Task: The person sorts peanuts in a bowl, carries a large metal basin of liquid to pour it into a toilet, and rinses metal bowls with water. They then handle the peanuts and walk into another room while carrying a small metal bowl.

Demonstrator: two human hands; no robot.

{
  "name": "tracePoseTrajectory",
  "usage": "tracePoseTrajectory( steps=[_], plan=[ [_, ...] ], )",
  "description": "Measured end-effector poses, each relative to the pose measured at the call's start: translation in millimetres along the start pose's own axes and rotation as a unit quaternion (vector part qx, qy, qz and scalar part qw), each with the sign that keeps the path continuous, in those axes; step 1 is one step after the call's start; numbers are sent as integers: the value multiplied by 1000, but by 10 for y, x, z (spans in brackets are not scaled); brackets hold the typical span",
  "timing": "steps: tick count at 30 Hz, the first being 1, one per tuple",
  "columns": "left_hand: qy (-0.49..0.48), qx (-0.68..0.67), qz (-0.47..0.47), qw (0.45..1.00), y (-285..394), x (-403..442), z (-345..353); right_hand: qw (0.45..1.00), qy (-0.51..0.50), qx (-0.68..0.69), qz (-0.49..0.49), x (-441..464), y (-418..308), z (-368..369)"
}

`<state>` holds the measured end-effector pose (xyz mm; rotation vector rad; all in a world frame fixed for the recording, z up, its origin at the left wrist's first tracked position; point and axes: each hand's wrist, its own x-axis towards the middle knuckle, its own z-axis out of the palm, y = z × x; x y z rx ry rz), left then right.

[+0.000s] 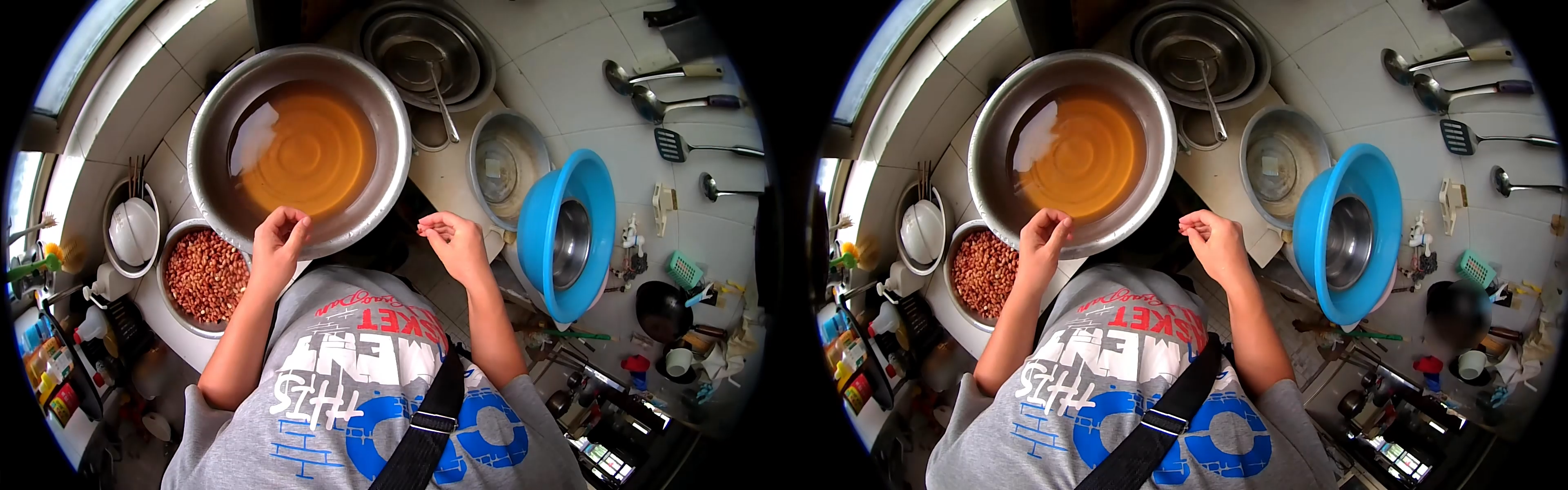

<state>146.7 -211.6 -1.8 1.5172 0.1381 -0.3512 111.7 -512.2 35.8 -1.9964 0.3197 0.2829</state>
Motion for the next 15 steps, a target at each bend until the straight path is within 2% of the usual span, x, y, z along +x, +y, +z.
tracePoseTrajectory(
  steps=[8,11,15],
  plan=[
    [5,-8,4,1000,2,-21,-1,997,33,-62,-45,20,-39,27],
    [8,-9,2,1000,-7,-29,2,989,30,-136,-52,3,-117,11],
    [7,1,0,1000,-4,-30,-10,988,26,-122,-88,12,31,37]
  ],
)
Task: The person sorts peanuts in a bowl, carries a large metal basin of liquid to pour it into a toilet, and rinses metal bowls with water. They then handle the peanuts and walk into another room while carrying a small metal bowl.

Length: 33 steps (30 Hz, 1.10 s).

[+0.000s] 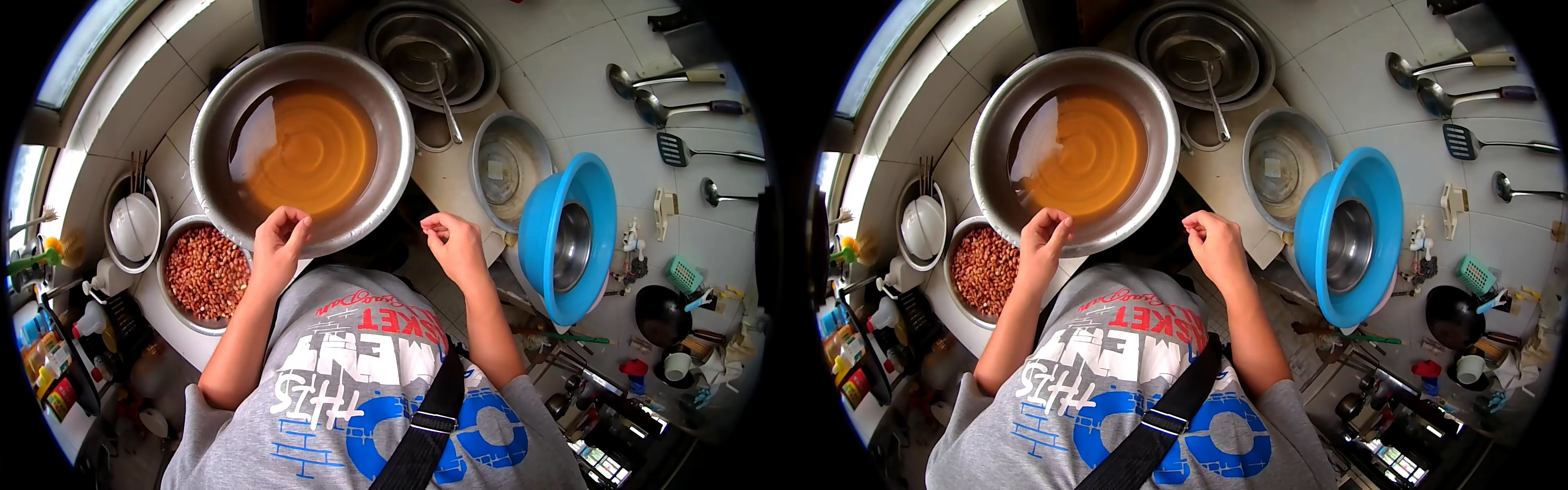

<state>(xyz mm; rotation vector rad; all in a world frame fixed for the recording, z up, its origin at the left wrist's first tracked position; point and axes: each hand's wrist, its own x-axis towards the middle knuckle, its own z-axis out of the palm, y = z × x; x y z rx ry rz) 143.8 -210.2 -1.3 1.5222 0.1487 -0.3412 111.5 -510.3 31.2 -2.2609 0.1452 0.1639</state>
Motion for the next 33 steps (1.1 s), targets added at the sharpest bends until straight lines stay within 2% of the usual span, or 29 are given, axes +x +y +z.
tracePoseTrajectory(
  steps=[5,11,17,20,23,26,29,32,33],
  plan=[
    [-1,1,-4,1000,-15,4,9,993,-1,95,66,-27,37,23],
    [-4,-4,-3,1000,-5,19,25,993,-40,13,106,-7,-124,-79],
    [-5,2,-11,1000,-2,22,11,992,-23,114,50,-36,107,38],
    [-1,5,-2,1000,5,22,8,986,-33,134,92,-24,71,53],
    [-2,2,0,1000,29,23,16,982,-58,98,148,-1,-88,-27],
    [-1,1,1,1000,41,23,15,991,-49,66,106,1,10,-4],
    [0,8,1,1000,39,23,8,983,-29,170,66,-13,160,76],
    [1,4,0,1000,45,23,17,959,-73,194,191,32,40,-29],
    [0,6,1,1000,44,22,16,955,-71,216,191,31,51,-39]
  ],
)
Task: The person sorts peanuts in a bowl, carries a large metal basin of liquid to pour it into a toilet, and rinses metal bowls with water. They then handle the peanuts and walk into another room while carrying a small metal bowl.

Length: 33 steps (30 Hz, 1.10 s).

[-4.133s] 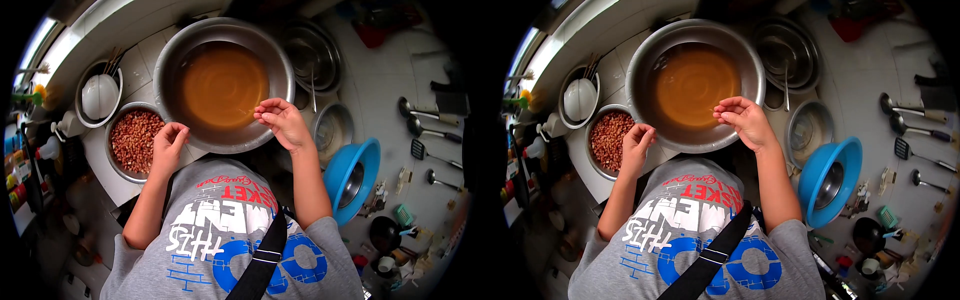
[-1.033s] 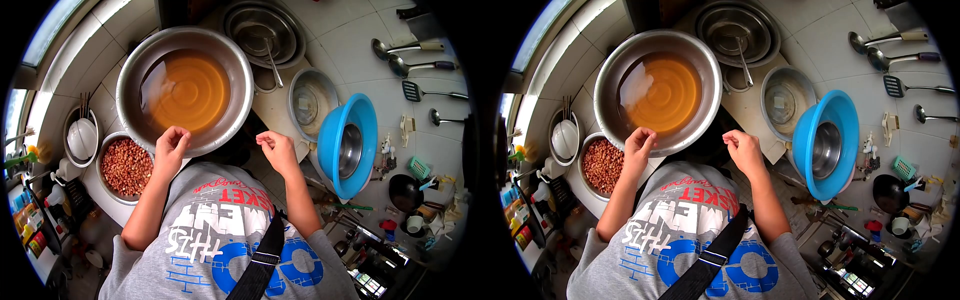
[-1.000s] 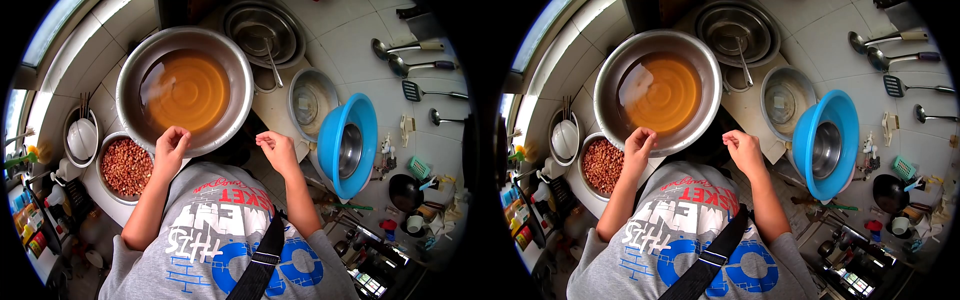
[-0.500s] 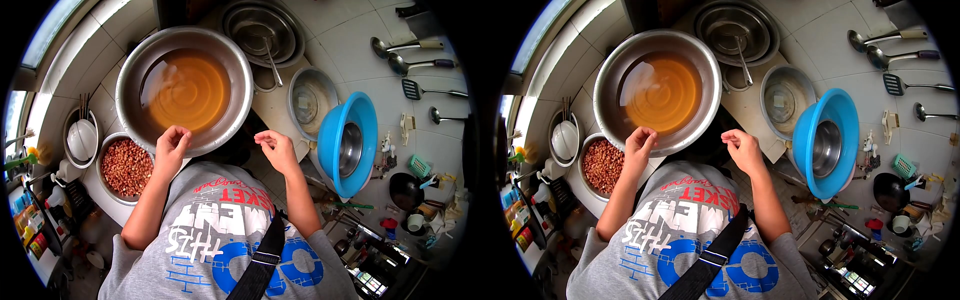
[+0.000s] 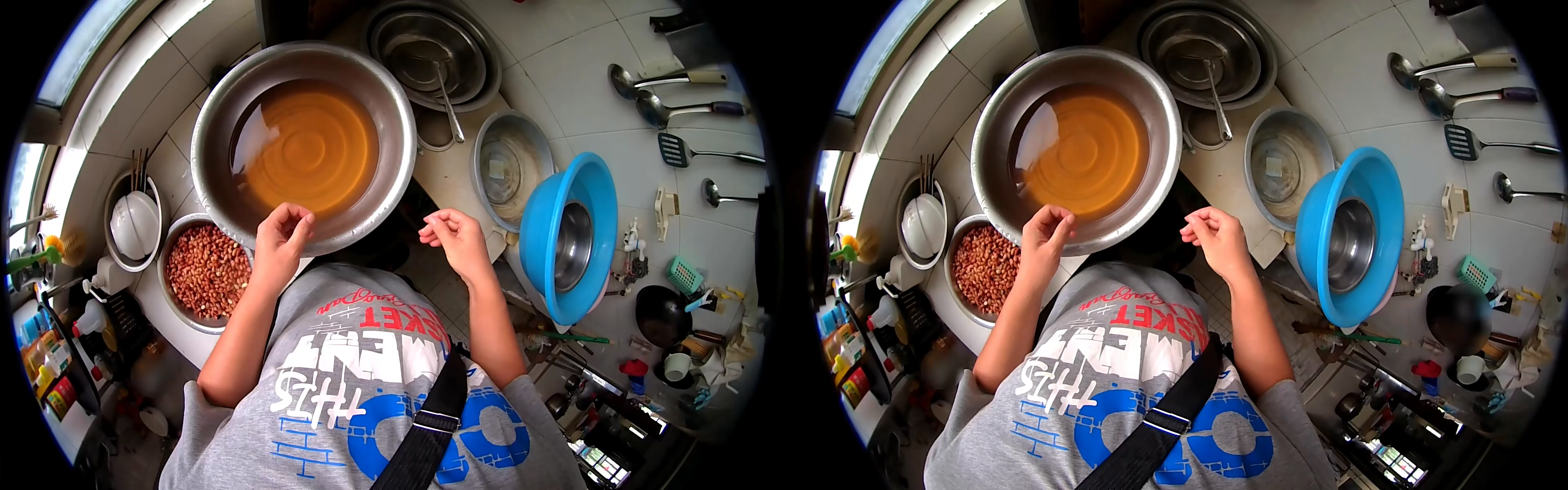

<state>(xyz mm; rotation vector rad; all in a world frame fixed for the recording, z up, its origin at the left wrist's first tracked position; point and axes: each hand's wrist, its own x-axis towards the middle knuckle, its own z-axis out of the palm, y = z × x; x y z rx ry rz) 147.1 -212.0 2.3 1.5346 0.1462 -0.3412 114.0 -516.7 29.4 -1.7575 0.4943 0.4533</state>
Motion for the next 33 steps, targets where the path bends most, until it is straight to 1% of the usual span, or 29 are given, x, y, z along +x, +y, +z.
tracePoseTrajectory(
  steps=[2,4,6,8,11,14,17,20,23,26,29,33],
  plan=[
    [-1,5,2,1000,-9,1,-5,999,-6,45,-3,5,20,-28],
    [0,5,3,1000,-9,3,6,988,-42,145,37,-21,-28,-85],
    [0,6,5,1000,-14,8,12,964,-76,244,72,-49,-86,-140],
    [1,7,6,1000,-33,15,5,928,-108,341,102,-62,-114,-181],
    [-1,0,4,1000,-27,21,20,894,-136,411,119,-44,-57,-272],
    [-1,-9,1,1000,-30,20,28,854,-211,465,100,-13,44,-368],
    [-3,-6,2,1000,-57,28,13,853,-222,466,81,-35,-25,-347],
    [1,-6,-5,1000,-35,32,26,894,-149,420,50,-44,-54,-216],
    [-1,3,-4,1000,-26,38,18,947,-72,312,34,13,36,-145],
    [3,7,-8,1000,-14,49,23,939,-66,336,40,53,100,-154],
    [6,5,-2,1000,-30,57,16,945,-78,317,29,46,78,-113],
    [8,-1,-7,1000,-2,63,31,947,-82,309,43,63,40,-132]
  ],
)
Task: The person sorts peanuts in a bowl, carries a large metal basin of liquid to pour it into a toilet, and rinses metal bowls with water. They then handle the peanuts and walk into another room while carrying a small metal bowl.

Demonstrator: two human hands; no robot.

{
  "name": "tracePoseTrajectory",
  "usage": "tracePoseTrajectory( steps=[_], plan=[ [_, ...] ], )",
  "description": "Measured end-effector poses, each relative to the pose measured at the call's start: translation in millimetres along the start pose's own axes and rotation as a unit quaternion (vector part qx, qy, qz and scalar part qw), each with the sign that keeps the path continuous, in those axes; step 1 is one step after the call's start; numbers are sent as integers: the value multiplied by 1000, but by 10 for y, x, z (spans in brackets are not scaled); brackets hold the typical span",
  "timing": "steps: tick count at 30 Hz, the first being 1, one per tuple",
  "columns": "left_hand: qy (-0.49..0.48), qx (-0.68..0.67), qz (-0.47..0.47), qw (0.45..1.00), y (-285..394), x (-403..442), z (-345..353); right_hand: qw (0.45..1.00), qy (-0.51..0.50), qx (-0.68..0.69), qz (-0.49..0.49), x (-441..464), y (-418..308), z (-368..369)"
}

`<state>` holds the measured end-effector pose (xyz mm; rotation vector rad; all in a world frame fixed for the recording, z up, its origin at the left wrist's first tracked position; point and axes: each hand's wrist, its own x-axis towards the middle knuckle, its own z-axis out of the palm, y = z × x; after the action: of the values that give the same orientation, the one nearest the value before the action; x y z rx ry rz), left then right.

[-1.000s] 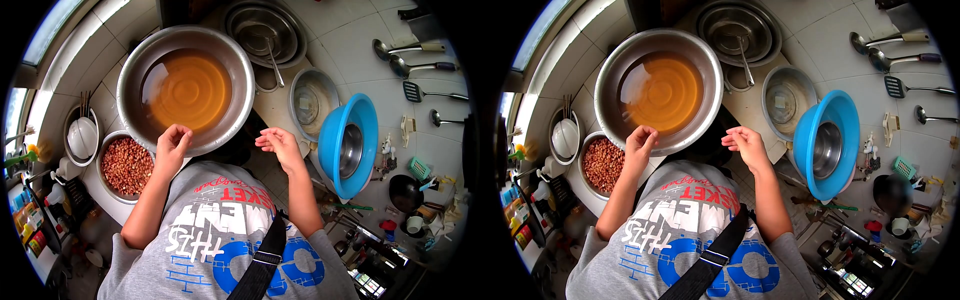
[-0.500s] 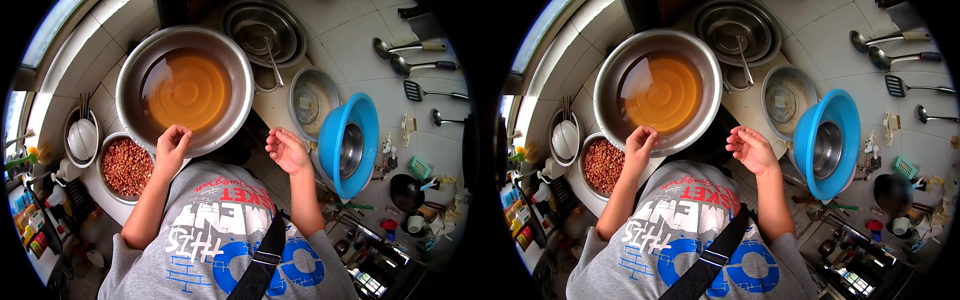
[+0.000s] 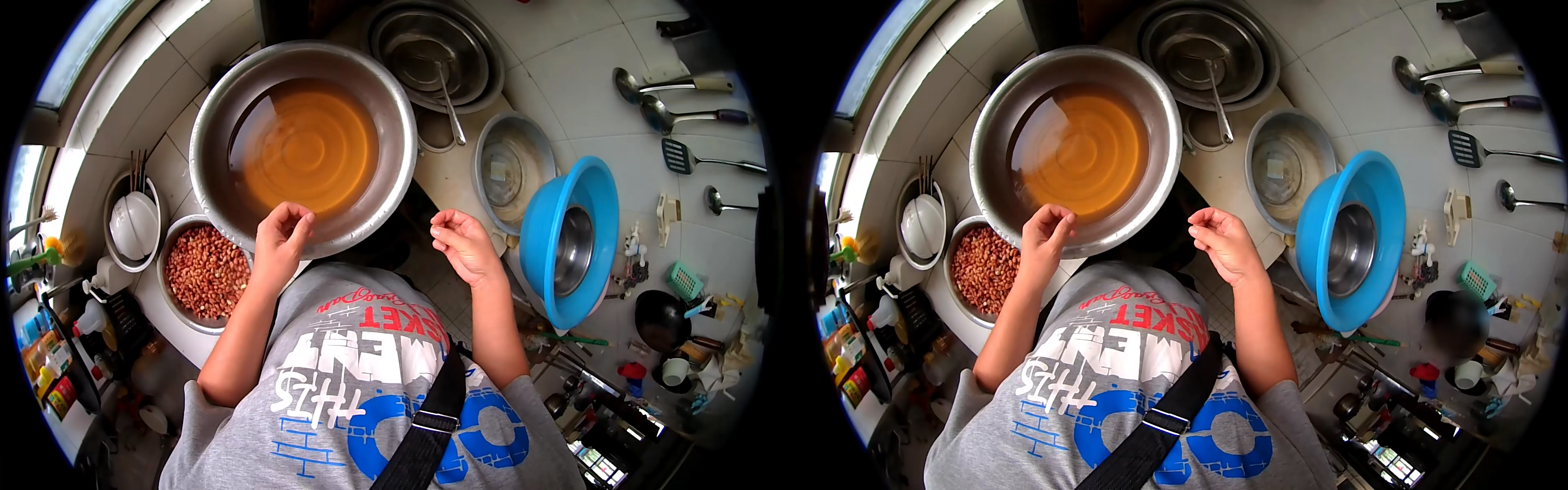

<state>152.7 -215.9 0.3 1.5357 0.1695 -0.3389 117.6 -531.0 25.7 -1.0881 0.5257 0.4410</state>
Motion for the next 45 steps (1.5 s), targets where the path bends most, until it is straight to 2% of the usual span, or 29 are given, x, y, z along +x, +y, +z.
tracePoseTrajectory(
  steps=[8,14,17,20,23,27,30,34,37,40,41,43,45],
  plan=[
    [0,-2,2,1000,1,3,4,998,-8,-51,25,5,-63,7],
    [2,3,8,1000,5,5,9,971,54,-231,-28,47,-8,24],
    [2,3,10,1000,2,9,4,926,92,-351,-109,111,129,-56],
    [0,-1,6,1000,4,14,11,804,134,-539,-213,71,97,46],
    [-1,0,7,1000,-6,20,11,766,113,-586,-241,59,162,26],
    [-1,6,6,1000,-9,18,5,838,133,-508,-148,79,207,-57],
    [0,3,8,1000,3,14,14,950,87,-295,-55,76,143,-85],
    [-4,7,5,1000,-1,9,6,987,17,-158,-35,11,16,-102],
    [-5,2,5,1000,-19,7,7,988,33,-150,-24,-13,-13,-69],
    [-4,-1,10,1000,-24,1,7,968,63,-237,-63,22,58,-86],
    [-3,-2,11,1000,-18,-1,11,945,87,-302,-92,34,91,-100],
    [-4,2,10,1000,-7,-4,9,882,133,-428,-149,51,142,-92],
    [-6,3,10,1000,-9,-5,4,805,136,-544,-193,13,136,-50]
  ],
)
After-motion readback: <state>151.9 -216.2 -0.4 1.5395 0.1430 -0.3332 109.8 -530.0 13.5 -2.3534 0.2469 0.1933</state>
